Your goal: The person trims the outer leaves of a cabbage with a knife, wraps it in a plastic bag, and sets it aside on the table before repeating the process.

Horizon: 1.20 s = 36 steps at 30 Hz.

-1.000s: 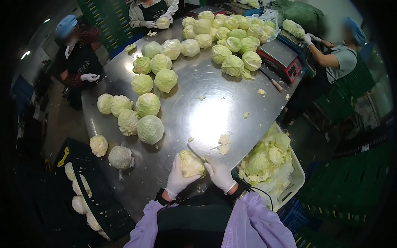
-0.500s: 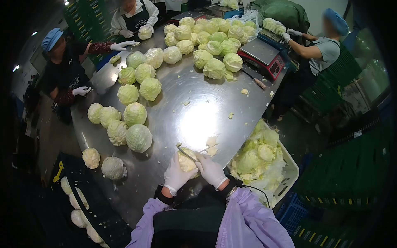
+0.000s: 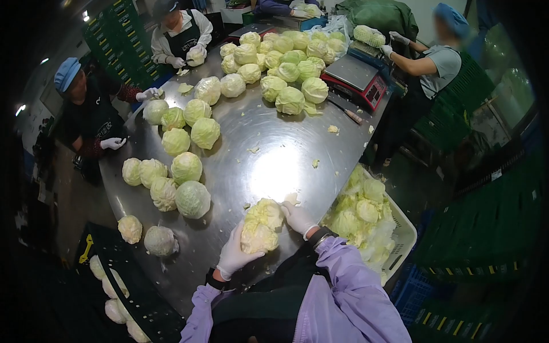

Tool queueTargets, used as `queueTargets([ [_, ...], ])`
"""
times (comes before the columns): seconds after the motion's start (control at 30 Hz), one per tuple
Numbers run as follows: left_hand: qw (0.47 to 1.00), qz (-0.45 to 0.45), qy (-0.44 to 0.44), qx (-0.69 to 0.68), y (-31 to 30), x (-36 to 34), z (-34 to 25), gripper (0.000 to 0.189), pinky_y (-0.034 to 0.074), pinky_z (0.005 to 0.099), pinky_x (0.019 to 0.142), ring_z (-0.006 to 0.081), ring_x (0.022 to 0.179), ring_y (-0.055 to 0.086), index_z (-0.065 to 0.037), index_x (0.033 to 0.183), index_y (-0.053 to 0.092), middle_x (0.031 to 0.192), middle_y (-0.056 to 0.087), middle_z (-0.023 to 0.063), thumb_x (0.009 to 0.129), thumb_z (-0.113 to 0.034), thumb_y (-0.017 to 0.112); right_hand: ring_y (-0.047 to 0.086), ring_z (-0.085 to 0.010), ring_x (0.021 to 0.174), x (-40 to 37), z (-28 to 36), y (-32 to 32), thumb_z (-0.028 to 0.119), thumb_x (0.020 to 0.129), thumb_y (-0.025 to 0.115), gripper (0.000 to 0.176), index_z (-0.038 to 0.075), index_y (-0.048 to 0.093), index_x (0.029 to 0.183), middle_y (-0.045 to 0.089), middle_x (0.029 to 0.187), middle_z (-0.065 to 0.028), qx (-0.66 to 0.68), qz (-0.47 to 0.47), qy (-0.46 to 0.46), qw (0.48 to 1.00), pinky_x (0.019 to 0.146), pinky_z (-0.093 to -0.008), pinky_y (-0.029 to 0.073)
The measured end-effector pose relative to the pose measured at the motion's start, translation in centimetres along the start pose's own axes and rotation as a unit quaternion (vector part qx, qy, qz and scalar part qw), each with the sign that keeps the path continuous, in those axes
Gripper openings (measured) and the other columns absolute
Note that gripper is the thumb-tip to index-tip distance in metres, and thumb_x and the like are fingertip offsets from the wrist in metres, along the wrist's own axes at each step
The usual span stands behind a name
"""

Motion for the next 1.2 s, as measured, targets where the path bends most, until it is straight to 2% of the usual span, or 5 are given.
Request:
queueTargets([
  [0.3,0.961,-0.138,0.016,-0.24,2.1,-2.8,4.0,0.106,0.033,0.0362,0.108,0.0257,0.128,0.038,0.004,0.144,0.016,0.14,0.034,0.0191,0.066,-0.017,0.085,0.058,-0.0267,0.047,-1.5,4.0,-0.1,0.031,0.097,0.048,0.036,0.007,0.049,0.125,0.063,0.068,-0.0136,0.282,0.106,0.116,0.946,0.051,-0.038,0.047],
  [0.7,0.972,-0.234,0.011,0.012,2.9,-2.3,-0.2,0.109,0.039,0.0414,0.099,0.0344,0.116,0.042,0.001,0.145,0.016,0.125,0.034,0.0214,0.065,-0.025,0.084,0.05,-0.0409,0.117,-6.8,8.7,0.6,0.026,0.095,0.053,0.057,-0.001,0.033,0.141,0.052,0.125,-0.0286,0.152,-0.017,-0.04,0.987,0.097,-0.0379,0.042],
  [1.0,0.968,-0.217,-0.012,-0.124,2.2,-1.6,1.4,0.106,0.039,0.043,0.097,0.0349,0.114,0.042,0.001,0.144,0.017,0.124,0.035,0.0228,0.067,-0.029,0.084,0.067,-0.0342,0.08,-6.3,6.6,0.5,0.021,0.091,0.057,0.046,0.001,0.046,0.131,0.066,0.098,-0.02,0.082,-0.036,-0.038,0.995,0.071,-0.0383,0.053],
  [1.07,0.964,-0.212,-0.015,-0.16,2.0,-2.0,3.5,0.102,0.038,0.0414,0.101,0.0316,0.121,0.04,-0.001,0.145,0.014,0.132,0.033,0.0212,0.072,-0.023,0.081,0.062,-0.0188,0.054,-6.2,3.1,1.7,0.02,0.089,0.059,0.038,0.002,0.055,0.121,0.065,0.076,-0.0095,0.341,0.012,0.179,0.923,0.052,-0.0321,0.049],
  [1.2,0.892,-0.102,-0.056,-0.436,0.0,-3.3,6.4,0.1,0.035,0.0388,0.105,0.0276,0.127,0.037,-0.003,0.147,0.01,0.14,0.03,0.0186,0.075,-0.016,0.078,0.054,-0.0091,0.048,-5.4,2.1,3.8,0.019,0.088,0.06,0.029,0.001,0.06,0.11,0.059,0.068,-0.0025,0.383,0.063,0.163,0.907,0.047,-0.0266,0.045],
])
Point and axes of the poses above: each hand's wrist, its own x-axis towards the middle knuckle, its own y-axis out of the palm, z = x × y, the point moved 5 cm from there along x, towards the middle knuckle
